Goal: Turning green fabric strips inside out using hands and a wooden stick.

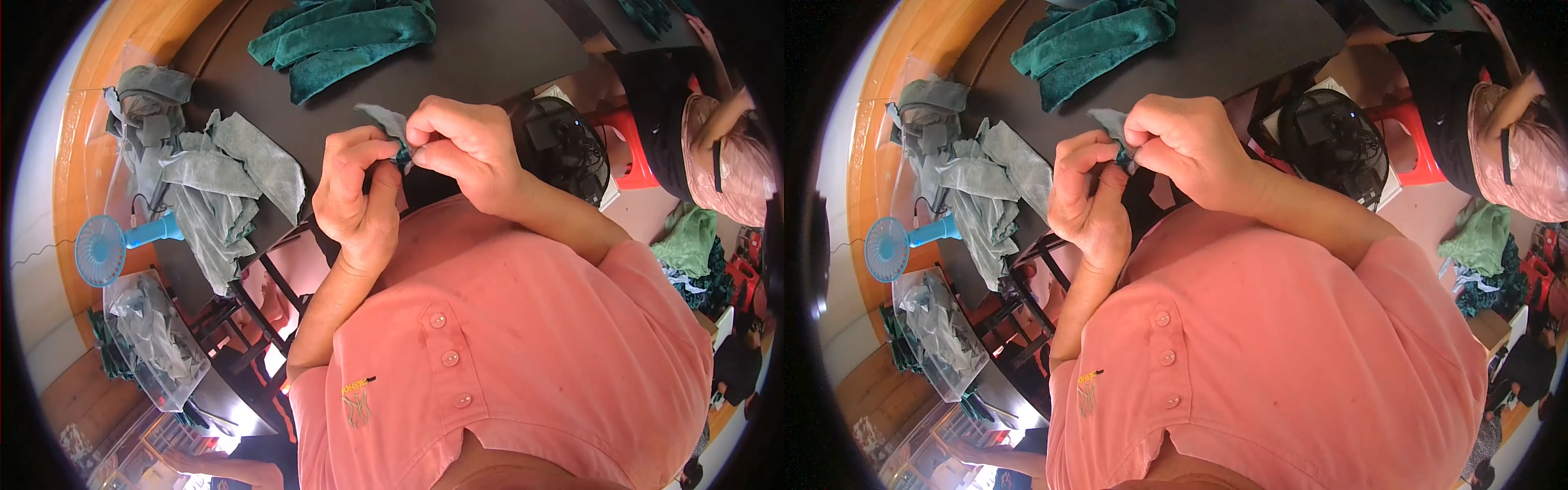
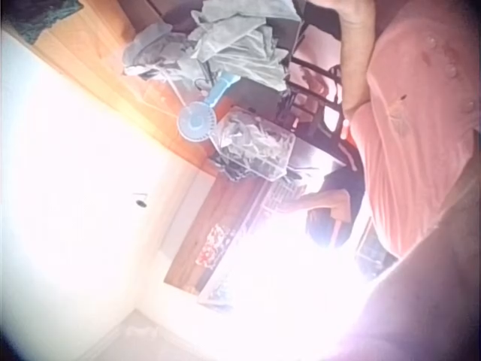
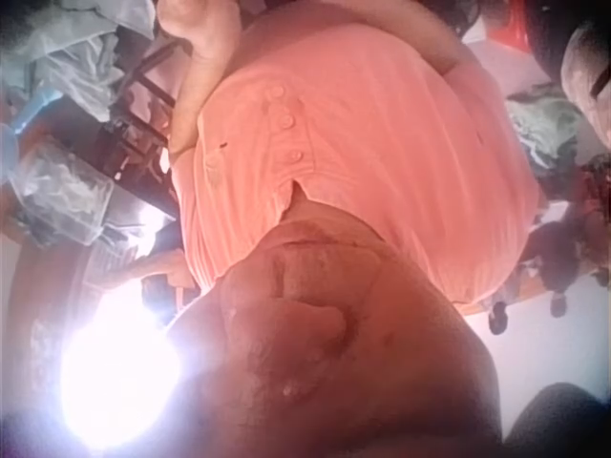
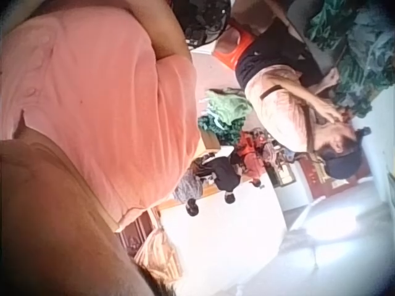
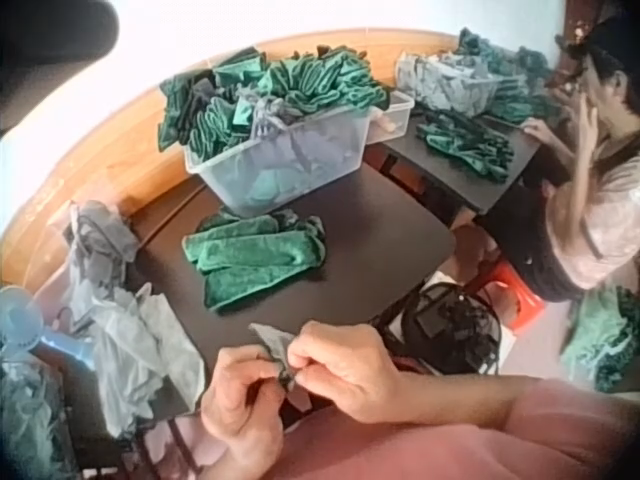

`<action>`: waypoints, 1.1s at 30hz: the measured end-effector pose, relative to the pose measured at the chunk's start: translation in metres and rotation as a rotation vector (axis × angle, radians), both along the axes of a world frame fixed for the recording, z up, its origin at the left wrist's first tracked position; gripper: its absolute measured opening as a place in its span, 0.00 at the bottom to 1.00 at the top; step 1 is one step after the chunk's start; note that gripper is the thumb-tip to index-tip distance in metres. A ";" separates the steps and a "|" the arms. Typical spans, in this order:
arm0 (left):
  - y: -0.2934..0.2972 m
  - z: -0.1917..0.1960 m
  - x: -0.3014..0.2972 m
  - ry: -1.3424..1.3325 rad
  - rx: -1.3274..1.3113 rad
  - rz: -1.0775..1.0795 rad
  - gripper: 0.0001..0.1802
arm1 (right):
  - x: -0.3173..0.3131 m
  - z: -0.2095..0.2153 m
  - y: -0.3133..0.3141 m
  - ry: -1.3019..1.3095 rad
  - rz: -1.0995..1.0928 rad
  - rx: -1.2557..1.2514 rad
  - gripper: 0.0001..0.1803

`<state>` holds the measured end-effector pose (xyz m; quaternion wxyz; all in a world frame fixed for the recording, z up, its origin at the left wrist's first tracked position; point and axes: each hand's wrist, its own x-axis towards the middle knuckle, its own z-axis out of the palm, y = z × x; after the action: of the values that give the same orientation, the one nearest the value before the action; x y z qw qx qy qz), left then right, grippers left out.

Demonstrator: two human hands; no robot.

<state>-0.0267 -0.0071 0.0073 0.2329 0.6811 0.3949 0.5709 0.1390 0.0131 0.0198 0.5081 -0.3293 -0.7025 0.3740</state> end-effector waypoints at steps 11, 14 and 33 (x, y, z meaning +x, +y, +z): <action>-0.002 0.010 0.012 0.047 -0.247 -0.111 0.16 | 0.010 -0.005 -0.012 0.041 0.013 0.009 0.03; -0.001 0.010 0.012 0.144 -0.226 -0.113 0.17 | 0.009 -0.007 -0.008 -0.027 -0.015 0.266 0.04; -0.007 0.021 0.013 -0.407 -0.529 -0.084 0.12 | 0.013 0.001 -0.008 0.191 0.084 -0.351 0.02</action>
<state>-0.0132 -0.0140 0.0278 0.4991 0.4848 0.4462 0.5628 0.1520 0.0050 0.0203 0.4913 -0.3463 -0.5883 0.5409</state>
